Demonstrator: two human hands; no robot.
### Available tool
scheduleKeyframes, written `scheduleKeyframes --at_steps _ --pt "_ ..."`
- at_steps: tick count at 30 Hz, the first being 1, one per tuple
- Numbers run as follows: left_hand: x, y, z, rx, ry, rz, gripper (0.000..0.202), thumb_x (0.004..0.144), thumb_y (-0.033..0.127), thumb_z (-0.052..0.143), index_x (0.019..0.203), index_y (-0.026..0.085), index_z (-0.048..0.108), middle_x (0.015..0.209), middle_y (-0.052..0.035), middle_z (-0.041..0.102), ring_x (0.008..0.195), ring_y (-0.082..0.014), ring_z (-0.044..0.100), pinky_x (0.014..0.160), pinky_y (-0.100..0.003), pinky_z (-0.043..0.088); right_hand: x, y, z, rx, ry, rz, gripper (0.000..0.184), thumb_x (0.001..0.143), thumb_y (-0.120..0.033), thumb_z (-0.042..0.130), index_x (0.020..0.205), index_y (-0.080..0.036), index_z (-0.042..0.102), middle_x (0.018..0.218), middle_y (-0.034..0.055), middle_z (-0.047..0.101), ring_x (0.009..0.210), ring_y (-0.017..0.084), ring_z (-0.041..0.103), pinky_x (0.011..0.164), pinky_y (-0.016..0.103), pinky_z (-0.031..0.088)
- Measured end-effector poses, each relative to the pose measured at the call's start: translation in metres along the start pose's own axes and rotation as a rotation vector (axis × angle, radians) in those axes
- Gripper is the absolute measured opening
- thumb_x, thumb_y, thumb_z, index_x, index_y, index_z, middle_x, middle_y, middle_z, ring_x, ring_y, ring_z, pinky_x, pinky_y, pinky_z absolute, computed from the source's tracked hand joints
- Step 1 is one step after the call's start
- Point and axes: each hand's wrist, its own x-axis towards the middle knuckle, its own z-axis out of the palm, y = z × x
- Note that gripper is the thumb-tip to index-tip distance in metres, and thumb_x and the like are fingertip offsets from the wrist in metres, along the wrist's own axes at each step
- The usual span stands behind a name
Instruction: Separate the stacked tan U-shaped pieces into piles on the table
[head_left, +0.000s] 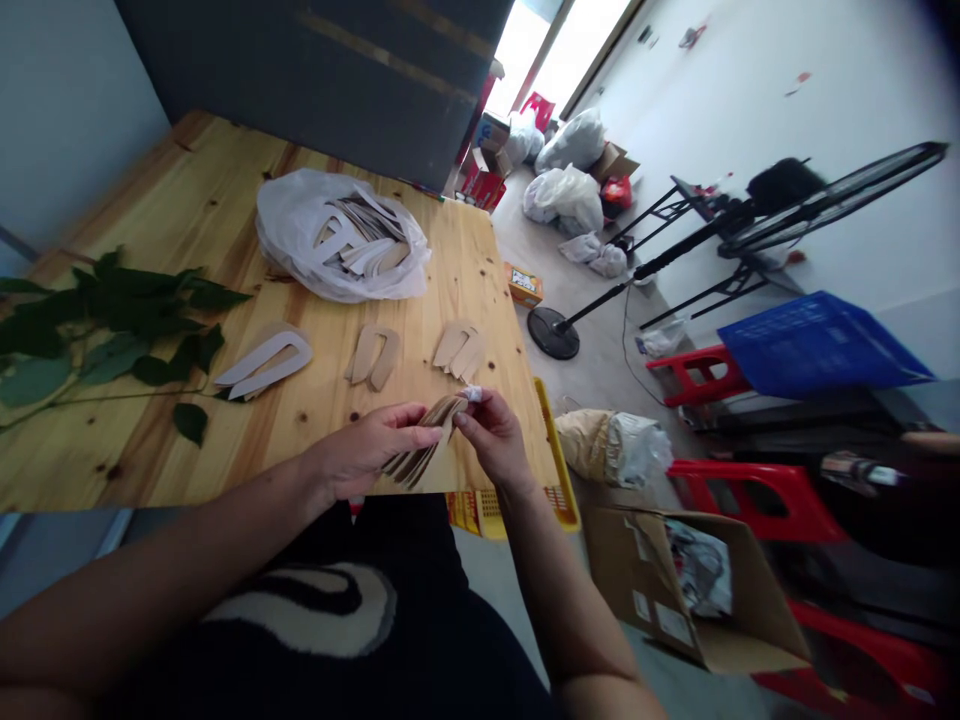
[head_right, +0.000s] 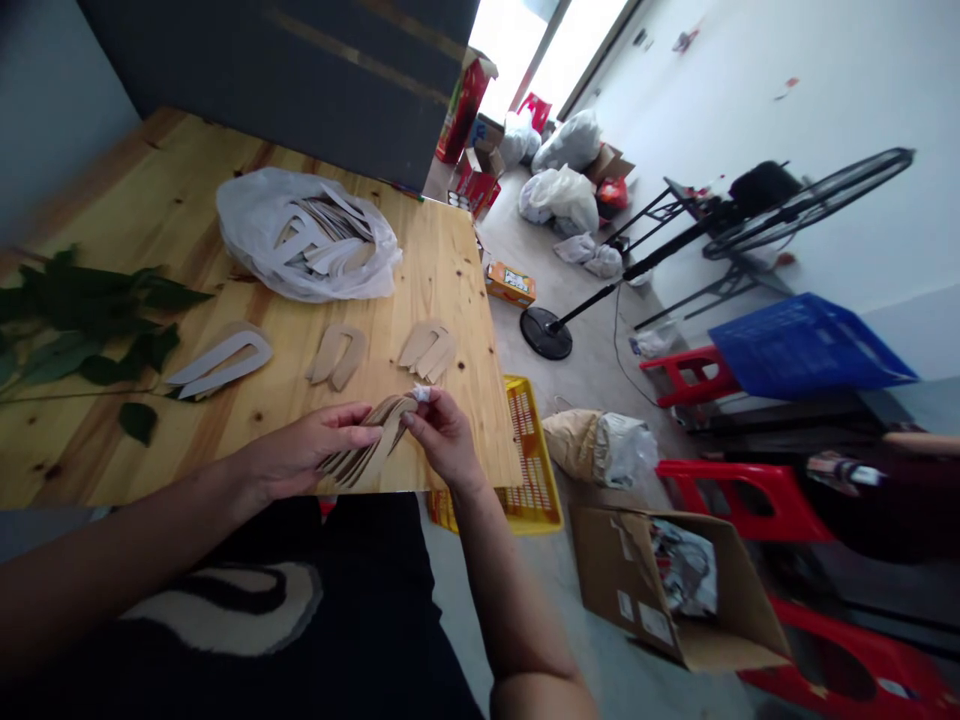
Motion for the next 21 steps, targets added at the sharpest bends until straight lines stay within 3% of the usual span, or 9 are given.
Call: scheduleKeyframes --at_steps 8,12,21 --pt "0.010 0.007 0.010 0.032 -0.012 -0.086 0.023 0.072 0.029 0.085 0.086 0.017 0.073 0.076 -0.0014 0.066 0.067 -0.0123 0.058 0.063 -0.022 0.044 0.000 0.002 -0.010 0.037 0.037 -0.032 0.030 0.077 -0.051 0.083 0.092 -0.030 0.068 0.091 0.0007 0.064 0.083 0.019 0.061 0.083 0.036 0.055" --pt "0.013 0.009 0.016 0.050 -0.025 -0.079 0.022 0.076 0.036 0.082 0.080 0.017 0.073 0.076 -0.0034 0.066 0.064 -0.0121 0.056 0.059 -0.022 0.043 -0.003 0.004 -0.015 0.045 0.079 -0.048 0.032 0.076 -0.053 0.083 0.093 -0.030 0.068 0.089 0.0006 0.065 0.083 0.019 0.062 0.084 0.037 0.055" --pt "0.017 0.010 0.026 0.111 -0.064 -0.078 0.023 0.078 0.036 0.083 0.086 0.016 0.074 0.081 -0.0055 0.071 0.065 -0.0111 0.056 0.061 -0.021 0.044 -0.006 0.009 -0.023 0.117 0.111 -0.126 0.027 0.078 -0.047 0.083 0.095 -0.029 0.072 0.086 -0.0002 0.069 0.081 0.018 0.064 0.079 0.034 0.057"
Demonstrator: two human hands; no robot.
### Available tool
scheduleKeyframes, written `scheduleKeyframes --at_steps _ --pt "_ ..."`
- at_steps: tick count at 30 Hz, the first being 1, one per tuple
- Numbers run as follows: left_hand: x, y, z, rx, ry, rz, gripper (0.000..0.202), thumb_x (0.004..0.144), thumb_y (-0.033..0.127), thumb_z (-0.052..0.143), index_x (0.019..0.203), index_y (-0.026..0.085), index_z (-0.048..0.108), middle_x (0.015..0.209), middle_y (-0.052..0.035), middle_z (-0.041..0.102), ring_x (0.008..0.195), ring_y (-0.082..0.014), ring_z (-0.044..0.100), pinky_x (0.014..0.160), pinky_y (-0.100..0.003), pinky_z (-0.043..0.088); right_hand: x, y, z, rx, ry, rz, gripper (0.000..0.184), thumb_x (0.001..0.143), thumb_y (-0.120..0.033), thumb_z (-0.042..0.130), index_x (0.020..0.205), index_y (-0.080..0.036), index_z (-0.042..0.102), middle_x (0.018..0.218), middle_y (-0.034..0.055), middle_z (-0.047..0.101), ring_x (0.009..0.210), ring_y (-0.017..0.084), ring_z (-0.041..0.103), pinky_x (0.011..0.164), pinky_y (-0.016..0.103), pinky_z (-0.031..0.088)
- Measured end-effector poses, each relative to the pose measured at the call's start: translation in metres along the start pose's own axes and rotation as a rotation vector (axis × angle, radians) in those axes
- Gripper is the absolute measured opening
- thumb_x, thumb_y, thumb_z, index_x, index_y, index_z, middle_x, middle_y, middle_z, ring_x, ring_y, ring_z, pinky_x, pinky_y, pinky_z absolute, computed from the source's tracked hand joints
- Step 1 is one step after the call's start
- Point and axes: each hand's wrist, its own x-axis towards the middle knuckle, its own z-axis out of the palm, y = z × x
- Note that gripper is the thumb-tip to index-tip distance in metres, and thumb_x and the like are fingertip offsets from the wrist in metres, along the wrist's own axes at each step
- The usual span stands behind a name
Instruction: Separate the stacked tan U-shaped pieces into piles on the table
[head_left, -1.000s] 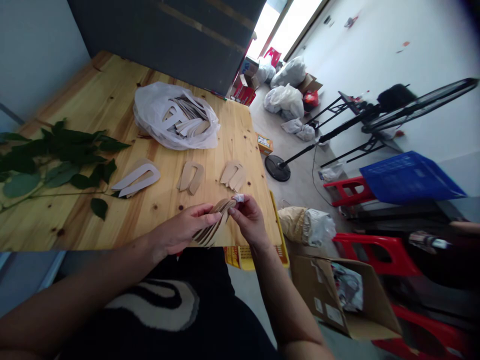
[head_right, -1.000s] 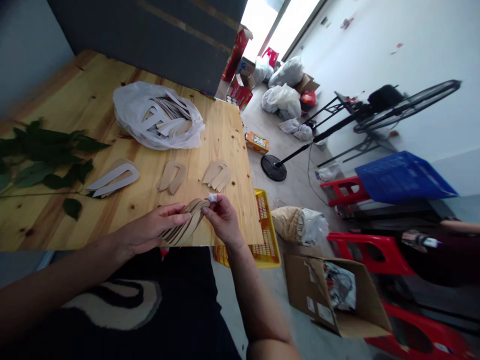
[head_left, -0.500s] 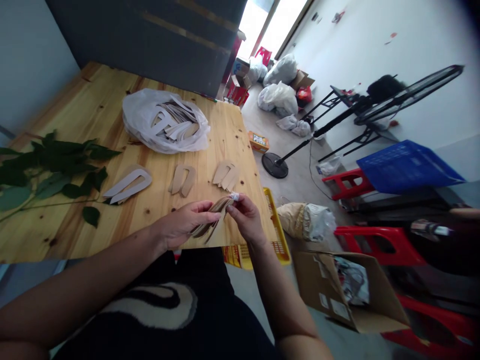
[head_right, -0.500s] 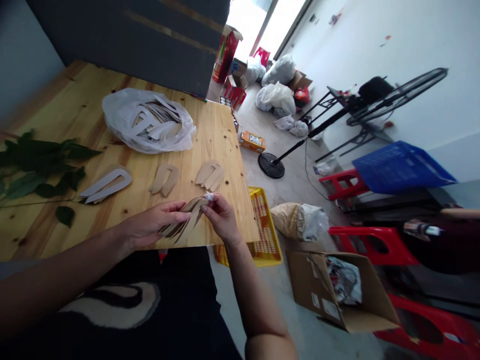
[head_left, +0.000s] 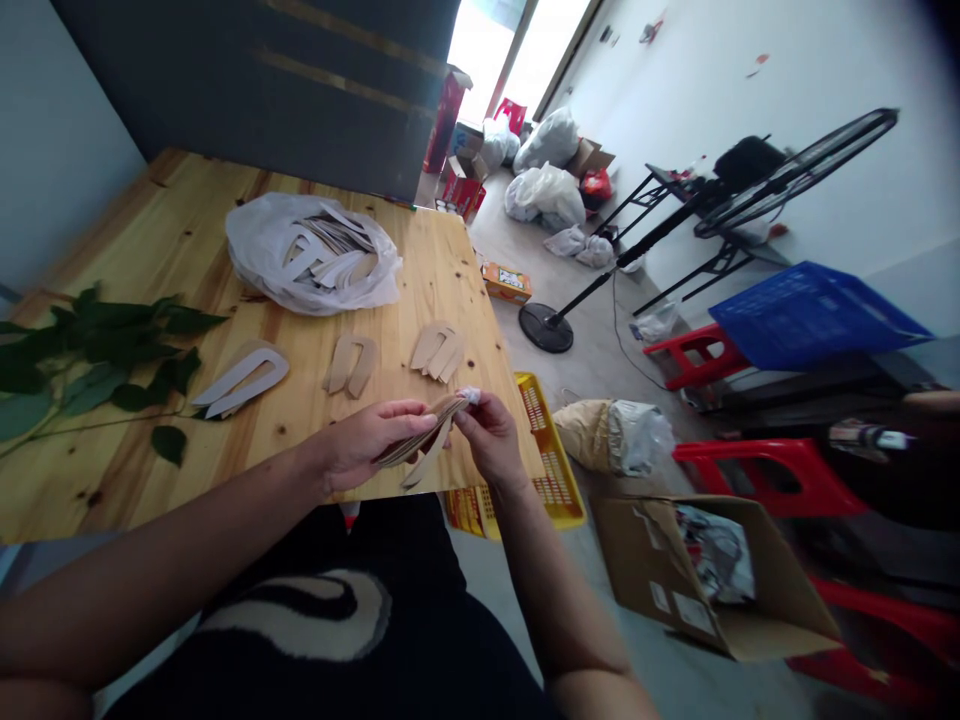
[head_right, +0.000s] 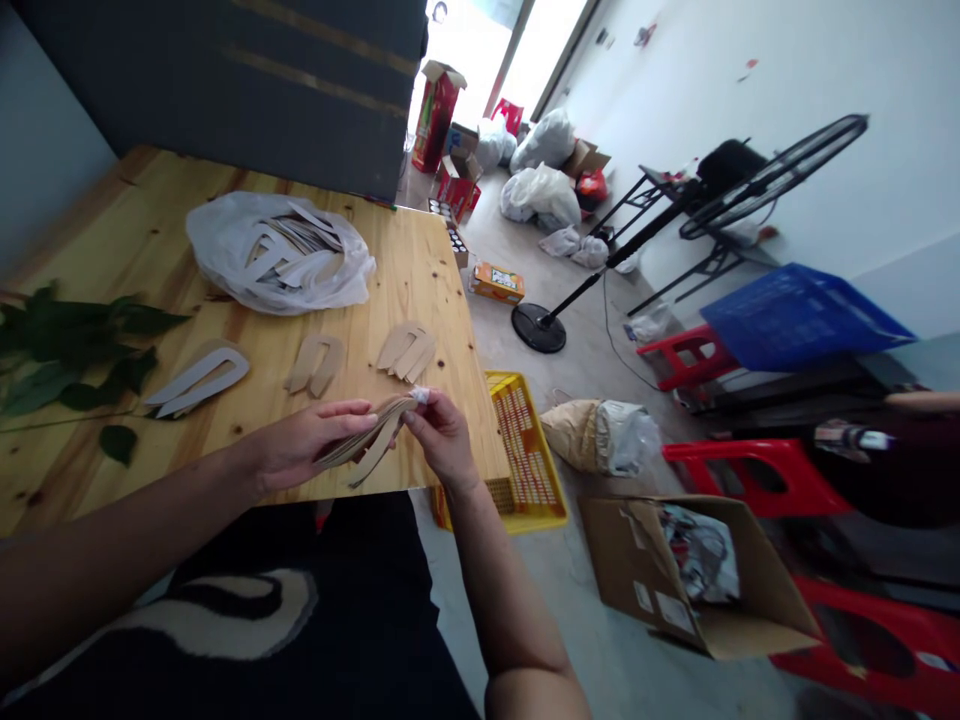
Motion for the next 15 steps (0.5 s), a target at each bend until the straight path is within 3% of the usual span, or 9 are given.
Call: scheduleKeyframes --at_steps 9,15 --pt "0.0024 0.0035 0.0058 0.031 -0.022 0.003 0.021 0.096 0.026 0.058 0.101 0.013 0.075 0.088 -0.0100 0.075 0.073 -0.0132 0.063 0.061 -0.021 0.043 -0.0052 0.0113 -0.0008 0.025 0.129 -0.106 0.024 0.079 -0.041 0.084 0.097 -0.027 0.075 0.090 0.0002 0.075 0.084 0.017 0.068 0.080 0.033 0.059" --pt "0.0048 -0.0005 0.0027 0.043 -0.010 0.010 0.021 0.093 0.032 0.067 0.099 0.014 0.074 0.091 -0.0101 0.076 0.075 -0.0136 0.065 0.065 -0.022 0.044 -0.0045 0.0106 -0.0017 0.025 0.130 -0.143 0.020 0.081 -0.038 0.083 0.097 -0.028 0.077 0.091 -0.0002 0.075 0.084 0.017 0.069 0.081 0.032 0.060"
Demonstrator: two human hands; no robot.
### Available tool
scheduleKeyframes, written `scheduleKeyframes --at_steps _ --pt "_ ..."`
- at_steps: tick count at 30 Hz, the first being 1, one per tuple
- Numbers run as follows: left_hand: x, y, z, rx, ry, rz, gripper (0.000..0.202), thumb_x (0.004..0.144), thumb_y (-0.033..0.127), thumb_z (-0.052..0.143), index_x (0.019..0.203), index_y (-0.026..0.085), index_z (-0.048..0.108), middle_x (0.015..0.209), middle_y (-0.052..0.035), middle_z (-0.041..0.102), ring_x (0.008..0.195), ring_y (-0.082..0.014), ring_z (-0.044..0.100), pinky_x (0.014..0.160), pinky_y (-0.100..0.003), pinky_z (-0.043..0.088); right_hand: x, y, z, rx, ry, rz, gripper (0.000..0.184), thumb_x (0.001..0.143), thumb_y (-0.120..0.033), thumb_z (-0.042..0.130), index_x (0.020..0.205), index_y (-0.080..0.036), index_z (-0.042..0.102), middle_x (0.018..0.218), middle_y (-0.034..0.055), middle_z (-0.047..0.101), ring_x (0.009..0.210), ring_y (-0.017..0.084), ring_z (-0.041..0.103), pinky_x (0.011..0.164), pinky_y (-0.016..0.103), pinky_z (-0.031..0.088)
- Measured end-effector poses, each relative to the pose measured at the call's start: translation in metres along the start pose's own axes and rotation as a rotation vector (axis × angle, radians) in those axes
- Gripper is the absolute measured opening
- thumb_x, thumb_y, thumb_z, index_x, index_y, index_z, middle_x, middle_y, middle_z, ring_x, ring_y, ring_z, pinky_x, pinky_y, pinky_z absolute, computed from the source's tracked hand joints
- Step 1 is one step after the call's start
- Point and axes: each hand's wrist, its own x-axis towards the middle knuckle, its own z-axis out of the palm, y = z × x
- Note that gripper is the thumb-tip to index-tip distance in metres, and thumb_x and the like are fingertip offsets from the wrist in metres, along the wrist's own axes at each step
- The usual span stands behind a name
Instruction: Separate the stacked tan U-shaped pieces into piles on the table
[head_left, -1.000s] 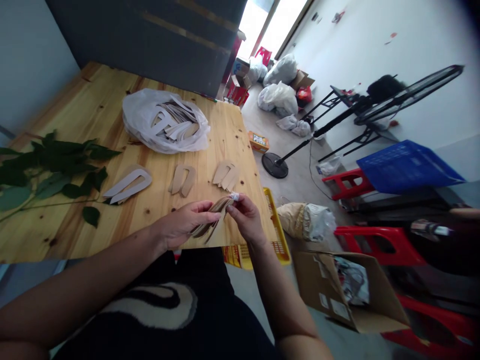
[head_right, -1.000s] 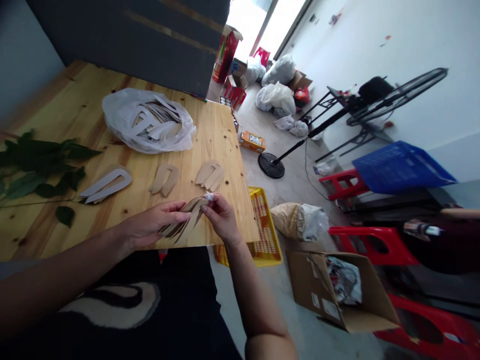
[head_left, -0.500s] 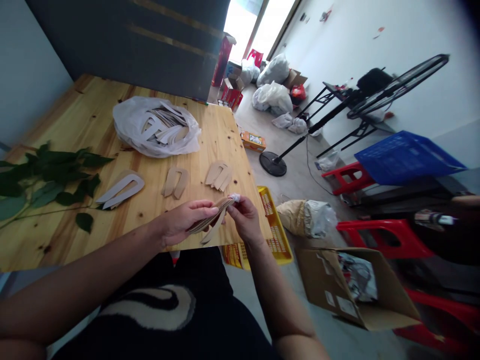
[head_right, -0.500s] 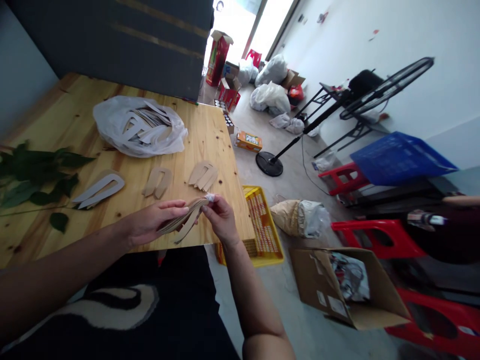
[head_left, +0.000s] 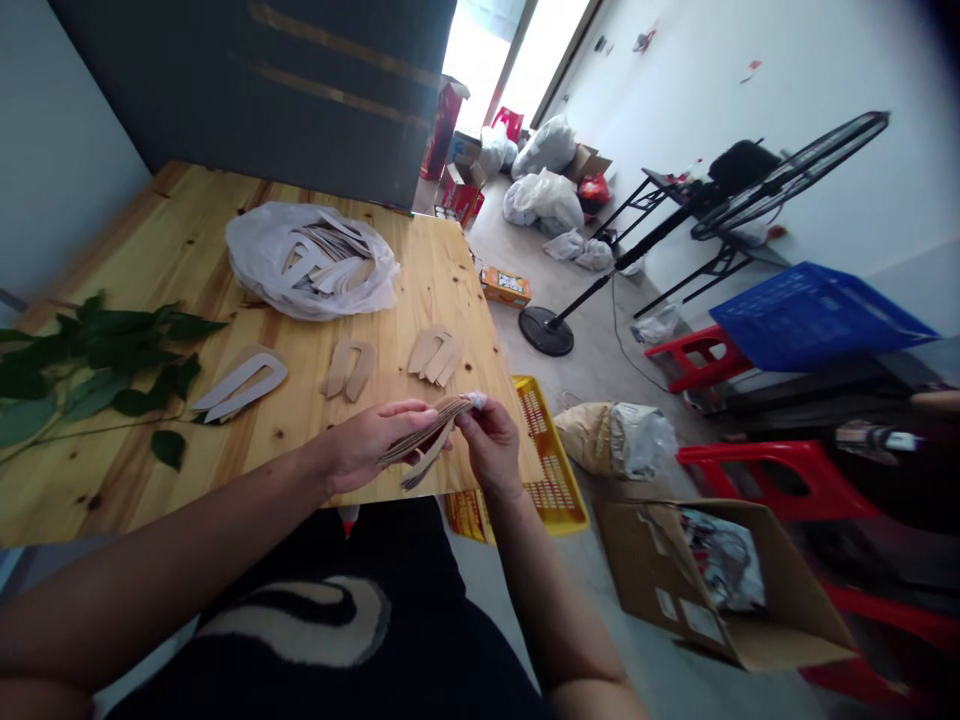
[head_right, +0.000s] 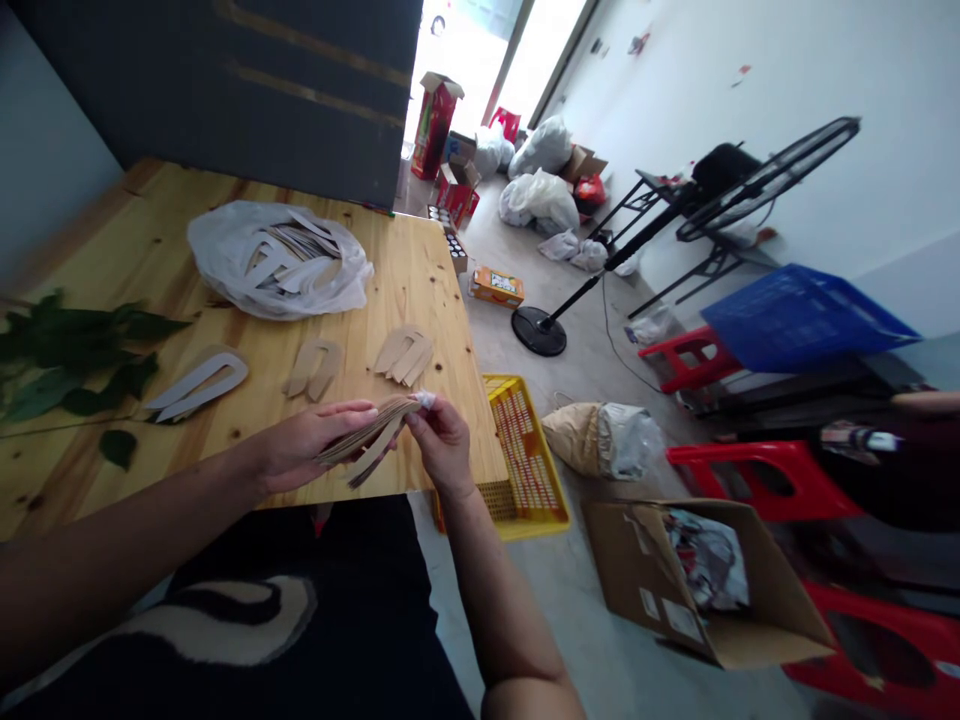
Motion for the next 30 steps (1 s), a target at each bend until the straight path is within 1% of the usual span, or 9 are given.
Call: scheduleKeyframes --at_steps 3,7,10,15,18,24,30 --pt "0.0008 -0.0002 -0.0002 0.005 -0.003 -0.001 0.021 0.092 0.034 0.070 0.098 0.014 0.074 0.093 -0.0101 0.077 0.076 -0.0140 0.065 0.066 -0.023 0.044 0.0002 0.0010 -0.0002 -0.013 -0.013 -0.001 0.021 0.082 -0.038 0.082 0.099 -0.027 0.077 0.092 0.0005 0.076 0.085 0.017 0.070 0.081 0.033 0.061" --pt "0.0025 0.0006 0.0011 0.000 -0.016 0.002 0.024 0.095 0.034 0.062 0.099 0.014 0.074 0.093 -0.0102 0.077 0.078 -0.0155 0.067 0.068 -0.024 0.046 -0.0002 0.0023 0.0011 -0.028 0.006 -0.010 0.023 0.083 -0.039 0.081 0.101 -0.027 0.077 0.092 0.0010 0.077 0.085 0.018 0.071 0.081 0.033 0.061" --pt "0.0036 0.0006 0.0017 -0.013 -0.018 0.000 0.024 0.095 0.033 0.061 0.100 0.014 0.074 0.090 -0.0097 0.076 0.080 -0.0162 0.068 0.069 -0.025 0.047 -0.0006 0.0017 0.0029 -0.025 0.039 -0.016 0.026 0.081 -0.042 0.082 0.101 -0.027 0.077 0.093 0.0015 0.078 0.086 0.019 0.072 0.081 0.035 0.062" --pt "0.0031 0.0007 0.0032 0.006 0.004 -0.004 0.025 0.094 0.036 0.064 0.098 0.014 0.075 0.093 -0.0099 0.077 0.080 -0.0162 0.068 0.070 -0.025 0.048 -0.0008 -0.0006 0.0037 0.007 0.047 -0.020 0.024 0.080 -0.039 0.083 0.101 -0.028 0.078 0.094 0.0005 0.079 0.087 0.018 0.073 0.082 0.033 0.062" --pt "0.0031 0.0002 0.0040 0.003 -0.004 0.009 0.025 0.092 0.037 0.068 0.099 0.014 0.075 0.091 -0.0092 0.077 0.081 -0.0167 0.068 0.071 -0.025 0.049 -0.0009 -0.0020 0.0034 0.004 0.048 -0.020 0.023 0.081 -0.038 0.083 0.101 -0.028 0.078 0.092 0.0003 0.079 0.085 0.018 0.073 0.081 0.032 0.061" --pt "0.0046 -0.0023 0.0031 -0.035 -0.004 0.009 0.024 0.093 0.035 0.065 0.101 0.014 0.075 0.088 -0.0099 0.076 0.075 -0.0166 0.068 0.071 -0.027 0.050 -0.0027 -0.0041 0.0058 -0.020 0.073 -0.037 0.025 0.081 -0.042 0.082 0.100 -0.027 0.077 0.093 0.0013 0.078 0.087 0.019 0.073 0.082 0.035 0.062" --pt "0.0040 -0.0010 0.0030 -0.066 -0.044 0.054 0.027 0.095 0.033 0.059 0.101 0.012 0.074 0.089 -0.0114 0.074 0.072 -0.0172 0.065 0.066 -0.027 0.051 -0.0061 0.0015 0.0071 -0.067 0.131 -0.048 0.029 0.081 -0.046 0.080 0.102 -0.027 0.076 0.098 0.0034 0.078 0.091 0.022 0.073 0.085 0.039 0.062"
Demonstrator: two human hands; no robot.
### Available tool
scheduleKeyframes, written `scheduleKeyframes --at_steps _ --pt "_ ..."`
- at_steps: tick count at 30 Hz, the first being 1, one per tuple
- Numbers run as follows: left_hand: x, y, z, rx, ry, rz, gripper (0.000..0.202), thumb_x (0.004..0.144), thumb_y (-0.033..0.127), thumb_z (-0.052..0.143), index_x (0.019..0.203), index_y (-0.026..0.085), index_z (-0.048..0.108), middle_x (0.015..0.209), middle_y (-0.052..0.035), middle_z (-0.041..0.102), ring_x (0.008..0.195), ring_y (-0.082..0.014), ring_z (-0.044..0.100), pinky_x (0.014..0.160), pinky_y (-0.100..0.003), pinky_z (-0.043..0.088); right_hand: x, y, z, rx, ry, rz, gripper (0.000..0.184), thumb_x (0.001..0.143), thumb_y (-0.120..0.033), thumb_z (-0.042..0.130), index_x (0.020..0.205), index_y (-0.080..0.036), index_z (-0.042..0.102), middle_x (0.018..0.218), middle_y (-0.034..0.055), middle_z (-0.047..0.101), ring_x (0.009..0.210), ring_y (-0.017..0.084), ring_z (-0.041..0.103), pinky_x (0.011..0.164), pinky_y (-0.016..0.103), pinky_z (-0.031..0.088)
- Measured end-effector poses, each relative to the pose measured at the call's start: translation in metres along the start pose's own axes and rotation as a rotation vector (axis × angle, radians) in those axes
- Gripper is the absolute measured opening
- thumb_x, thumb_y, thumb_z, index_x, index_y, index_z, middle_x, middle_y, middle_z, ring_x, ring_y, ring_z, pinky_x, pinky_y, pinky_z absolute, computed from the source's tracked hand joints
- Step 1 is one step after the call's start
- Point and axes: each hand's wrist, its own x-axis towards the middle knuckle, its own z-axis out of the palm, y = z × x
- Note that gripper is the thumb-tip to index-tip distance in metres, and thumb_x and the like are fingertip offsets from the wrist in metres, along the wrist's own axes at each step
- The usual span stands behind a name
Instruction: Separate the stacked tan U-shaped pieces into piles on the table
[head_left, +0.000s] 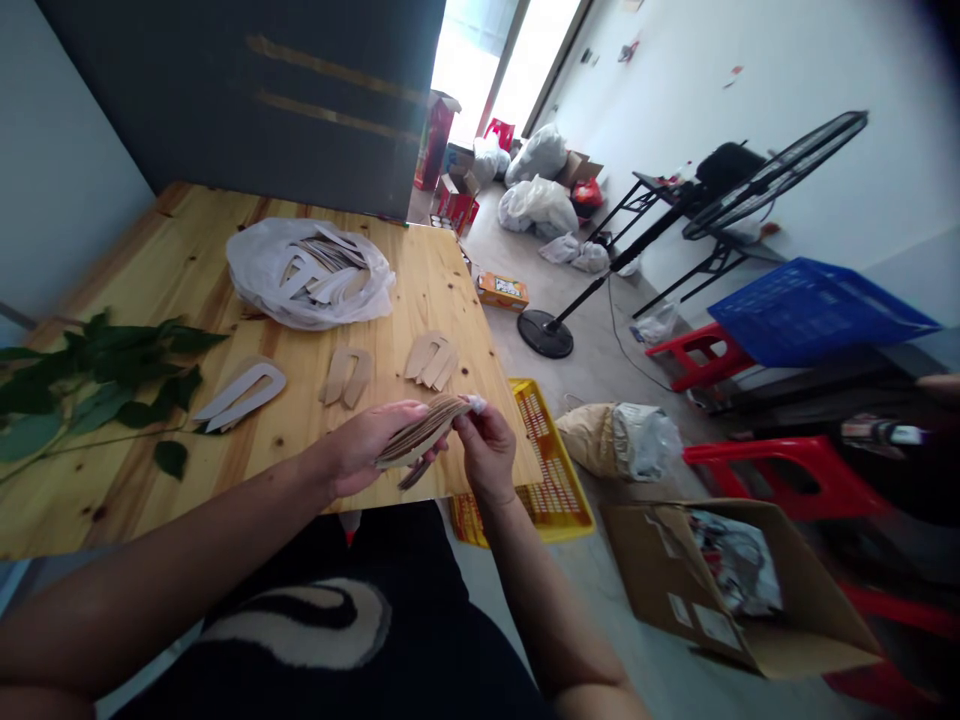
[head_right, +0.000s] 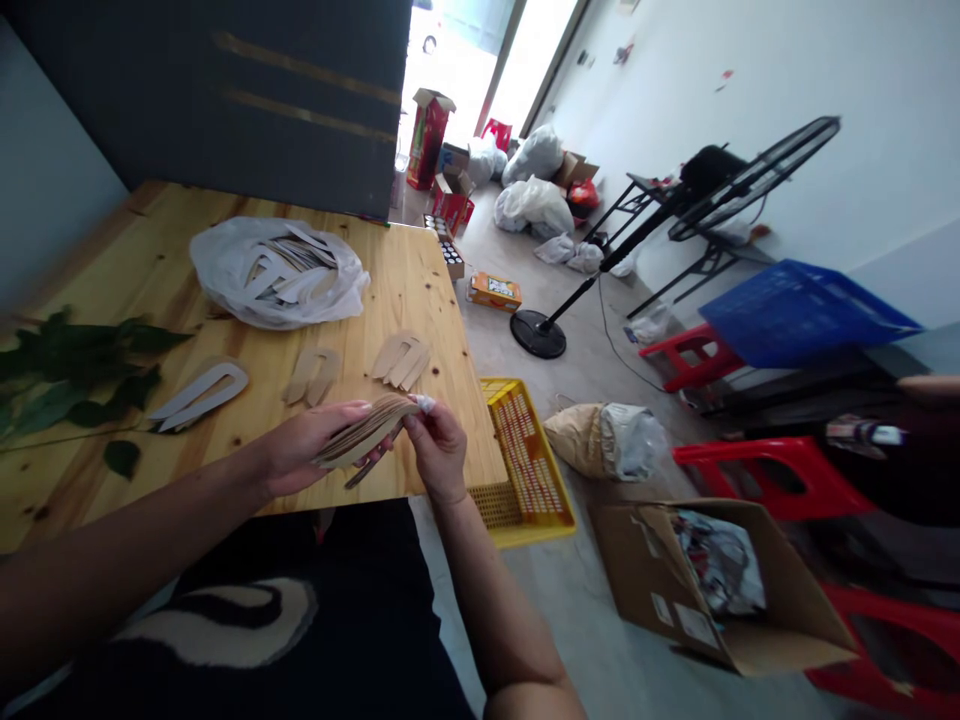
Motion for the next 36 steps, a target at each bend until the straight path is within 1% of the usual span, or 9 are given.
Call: scheduleKeyframes --at_steps 5,9,13,17,19,22,26,30,36 --pt "0.000 0.002 0.000 -0.006 0.005 -0.013 0.025 0.095 0.032 0.057 0.095 0.013 0.073 0.087 -0.0108 0.074 0.072 -0.0171 0.065 0.066 -0.027 0.051 -0.001 0.000 -0.001 -0.069 0.002 -0.044 0.027 0.083 -0.044 0.079 0.104 -0.026 0.077 0.095 0.0030 0.077 0.088 0.020 0.072 0.083 0.038 0.061" --pt "-0.001 0.004 0.000 -0.012 0.012 -0.020 0.024 0.094 0.033 0.060 0.094 0.013 0.073 0.085 -0.0108 0.074 0.070 -0.0173 0.066 0.065 -0.028 0.052 0.000 -0.003 -0.001 -0.066 -0.024 -0.067 0.024 0.085 -0.041 0.078 0.105 -0.027 0.077 0.096 0.0029 0.077 0.089 0.020 0.072 0.084 0.037 0.061" --pt "-0.003 0.004 0.001 0.000 0.013 -0.001 0.026 0.091 0.037 0.068 0.098 0.013 0.076 0.085 -0.0094 0.075 0.067 -0.0150 0.064 0.064 -0.027 0.051 0.001 -0.003 0.000 -0.095 -0.031 -0.065 0.025 0.086 -0.042 0.077 0.106 -0.027 0.077 0.098 0.0038 0.078 0.088 0.020 0.072 0.084 0.038 0.061" --pt "-0.003 0.003 0.001 0.031 0.040 0.002 0.027 0.084 0.034 0.079 0.101 0.013 0.075 0.086 -0.0076 0.074 0.067 -0.0124 0.063 0.067 -0.025 0.051 -0.001 -0.001 0.001 -0.100 -0.035 -0.081 0.024 0.088 -0.039 0.076 0.108 -0.027 0.076 0.100 0.0037 0.078 0.090 0.020 0.072 0.084 0.037 0.061" --pt "-0.003 0.003 0.001 0.032 0.045 0.014 0.027 0.085 0.034 0.078 0.099 0.012 0.075 0.085 -0.0076 0.073 0.066 -0.0119 0.062 0.066 -0.024 0.051 -0.002 0.002 0.000 -0.129 -0.025 -0.081 0.025 0.089 -0.040 0.074 0.110 -0.027 0.076 0.100 0.0040 0.077 0.090 0.020 0.072 0.083 0.036 0.060" --pt "-0.003 0.003 0.002 0.042 0.047 0.020 0.025 0.088 0.035 0.071 0.096 0.011 0.074 0.084 -0.0080 0.073 0.063 -0.0120 0.062 0.059 -0.023 0.048 -0.005 0.007 -0.001 -0.193 -0.005 -0.090 0.027 0.089 -0.042 0.073 0.111 -0.026 0.076 0.098 0.0043 0.076 0.087 0.020 0.071 0.082 0.036 0.060" --pt "-0.003 0.003 0.003 0.052 0.042 0.023 0.024 0.091 0.035 0.067 0.092 0.012 0.072 0.083 -0.0080 0.072 0.061 -0.0121 0.061 0.055 -0.023 0.046 -0.007 0.012 -0.003 -0.231 0.010 -0.128 0.025 0.091 -0.040 0.072 0.112 -0.027 0.076 0.098 0.0045 0.075 0.086 0.020 0.069 0.083 0.036 0.059" --pt "-0.002 0.001 0.001 0.048 0.030 0.025 0.025 0.093 0.036 0.064 0.096 0.012 0.071 0.082 -0.0072 0.070 0.060 -0.0124 0.060 0.052 -0.023 0.044 -0.008 0.013 -0.003 -0.246 0.021 -0.155 0.025 0.091 -0.040 0.072 0.113 -0.027 0.075 0.099 0.0046 0.075 0.086 0.020 0.069 0.082 0.037 0.059" --pt "-0.001 0.001 0.001 0.045 0.010 0.026 0.024 0.092 0.034 0.062 0.094 0.012 0.070 0.083 -0.0077 0.070 0.061 -0.0127 0.061 0.060 -0.025 0.049 -0.009 0.011 -0.004 -0.297 0.017 -0.179 0.025 0.091 -0.038 0.071 0.113 -0.028 0.075 0.097 0.0044 0.075 0.084 0.020 0.069 0.081 0.037 0.059"
